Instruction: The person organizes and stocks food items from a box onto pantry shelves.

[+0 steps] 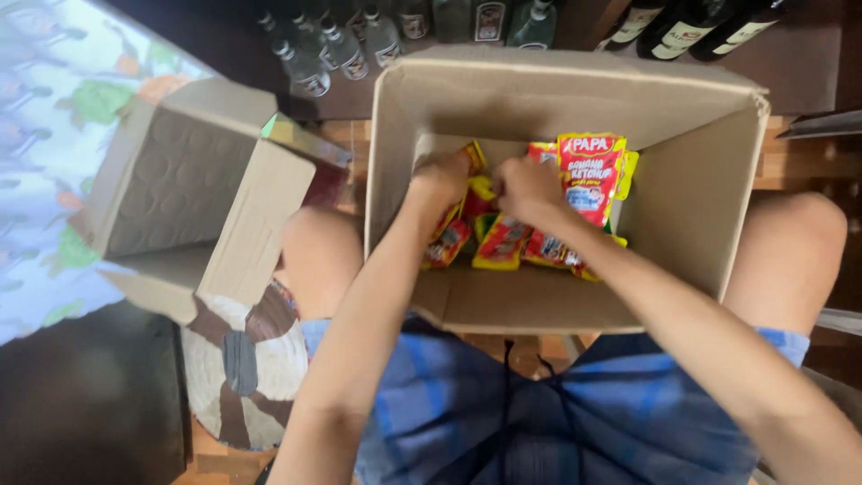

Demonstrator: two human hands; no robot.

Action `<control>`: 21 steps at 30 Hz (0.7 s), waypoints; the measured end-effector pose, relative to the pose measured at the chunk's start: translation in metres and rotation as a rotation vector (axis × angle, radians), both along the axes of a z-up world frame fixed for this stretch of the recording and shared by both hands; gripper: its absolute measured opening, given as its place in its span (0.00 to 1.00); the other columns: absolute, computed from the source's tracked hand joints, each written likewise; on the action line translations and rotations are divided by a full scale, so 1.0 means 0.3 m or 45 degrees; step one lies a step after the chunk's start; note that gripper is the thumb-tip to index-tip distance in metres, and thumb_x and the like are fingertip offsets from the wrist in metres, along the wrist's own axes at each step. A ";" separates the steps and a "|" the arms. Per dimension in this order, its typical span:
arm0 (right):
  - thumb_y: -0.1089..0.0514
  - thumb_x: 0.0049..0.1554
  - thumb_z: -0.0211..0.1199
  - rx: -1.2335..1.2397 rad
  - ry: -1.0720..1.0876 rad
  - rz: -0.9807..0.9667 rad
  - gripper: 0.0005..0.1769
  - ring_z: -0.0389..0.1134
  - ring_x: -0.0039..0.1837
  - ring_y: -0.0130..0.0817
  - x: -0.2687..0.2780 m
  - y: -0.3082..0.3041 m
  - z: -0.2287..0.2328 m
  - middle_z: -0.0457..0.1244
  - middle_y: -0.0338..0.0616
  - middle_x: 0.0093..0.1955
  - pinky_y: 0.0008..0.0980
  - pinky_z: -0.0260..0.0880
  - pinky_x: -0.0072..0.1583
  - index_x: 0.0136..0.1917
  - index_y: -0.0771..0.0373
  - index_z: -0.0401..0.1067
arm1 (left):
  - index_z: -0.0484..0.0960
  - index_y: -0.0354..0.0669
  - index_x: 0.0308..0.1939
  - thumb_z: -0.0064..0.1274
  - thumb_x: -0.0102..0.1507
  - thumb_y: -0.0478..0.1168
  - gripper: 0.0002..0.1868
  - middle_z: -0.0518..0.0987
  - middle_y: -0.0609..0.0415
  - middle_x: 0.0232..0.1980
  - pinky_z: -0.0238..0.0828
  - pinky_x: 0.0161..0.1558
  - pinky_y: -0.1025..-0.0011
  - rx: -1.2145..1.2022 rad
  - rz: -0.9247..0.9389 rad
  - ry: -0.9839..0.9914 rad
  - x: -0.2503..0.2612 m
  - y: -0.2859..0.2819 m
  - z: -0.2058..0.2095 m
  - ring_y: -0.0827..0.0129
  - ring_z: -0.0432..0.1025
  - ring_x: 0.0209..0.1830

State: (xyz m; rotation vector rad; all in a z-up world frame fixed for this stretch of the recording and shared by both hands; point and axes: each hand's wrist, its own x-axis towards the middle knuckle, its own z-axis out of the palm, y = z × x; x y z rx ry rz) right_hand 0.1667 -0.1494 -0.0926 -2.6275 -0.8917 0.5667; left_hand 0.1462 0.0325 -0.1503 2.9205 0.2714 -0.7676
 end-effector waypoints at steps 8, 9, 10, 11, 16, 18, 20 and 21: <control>0.63 0.50 0.75 0.780 -0.167 -0.236 0.07 0.71 0.40 0.31 -0.090 -0.149 0.422 0.69 0.46 0.36 0.30 0.70 0.44 0.38 0.65 0.77 | 0.66 0.40 0.68 0.64 0.57 0.39 0.37 0.80 0.43 0.60 0.73 0.60 0.64 -1.305 -0.041 -0.543 -0.116 0.045 0.214 0.61 0.74 0.59; 0.65 0.51 0.76 0.834 -0.182 -0.289 0.07 0.70 0.39 0.28 -0.109 -0.185 0.468 0.69 0.44 0.36 0.26 0.69 0.44 0.38 0.65 0.77 | 0.66 0.41 0.70 0.61 0.63 0.45 0.34 0.82 0.47 0.61 0.73 0.60 0.65 -1.597 0.046 -0.557 -0.133 0.025 0.194 0.68 0.75 0.59; 0.65 0.51 0.76 0.831 -0.195 -0.288 0.07 0.70 0.39 0.28 -0.131 -0.221 0.487 0.69 0.44 0.36 0.26 0.69 0.44 0.38 0.65 0.77 | 0.66 0.41 0.70 0.61 0.63 0.45 0.34 0.82 0.47 0.61 0.73 0.60 0.65 -1.604 0.036 -0.565 -0.181 -0.015 0.326 0.68 0.75 0.59; 0.66 0.55 0.73 1.177 0.100 -0.373 0.06 0.68 0.42 0.24 -0.136 -0.247 0.508 0.69 0.41 0.39 0.23 0.68 0.46 0.40 0.63 0.76 | 0.63 0.43 0.72 0.59 0.65 0.47 0.34 0.80 0.46 0.58 0.71 0.57 0.67 -1.643 0.286 -0.489 -0.213 -0.044 0.463 0.70 0.73 0.55; 0.68 0.57 0.67 1.785 0.794 -0.541 0.07 0.70 0.47 0.22 -0.146 -0.350 0.426 0.69 0.36 0.43 0.22 0.73 0.49 0.42 0.58 0.73 | 0.59 0.46 0.67 0.56 0.65 0.50 0.32 0.83 0.53 0.52 0.69 0.48 0.69 -1.751 1.077 -0.424 -0.267 -0.117 0.600 0.74 0.73 0.47; 0.64 0.59 0.68 1.743 0.956 -0.599 0.05 0.69 0.43 0.22 -0.115 -0.397 0.272 0.68 0.38 0.45 0.26 0.72 0.44 0.44 0.59 0.74 | 0.80 0.32 0.54 0.60 0.67 0.45 0.20 0.85 0.51 0.46 0.76 0.48 0.67 -2.079 0.638 -0.851 -0.271 -0.105 0.489 0.70 0.77 0.43; 0.63 0.59 0.70 1.346 0.781 -0.611 0.05 0.69 0.46 0.26 -0.078 -0.432 0.165 0.69 0.44 0.47 0.29 0.72 0.47 0.49 0.63 0.77 | 0.83 0.35 0.53 0.58 0.68 0.45 0.17 0.85 0.54 0.47 0.74 0.49 0.67 -2.124 0.560 -0.896 -0.274 -0.117 0.480 0.70 0.76 0.44; 0.61 0.59 0.72 0.943 0.621 -0.612 0.11 0.69 0.48 0.30 -0.085 -0.450 0.106 0.70 0.51 0.49 0.32 0.71 0.50 0.54 0.68 0.81 | 0.85 0.38 0.51 0.56 0.70 0.46 0.15 0.84 0.56 0.47 0.73 0.50 0.66 -2.164 0.498 -0.927 -0.304 -0.124 0.470 0.71 0.75 0.45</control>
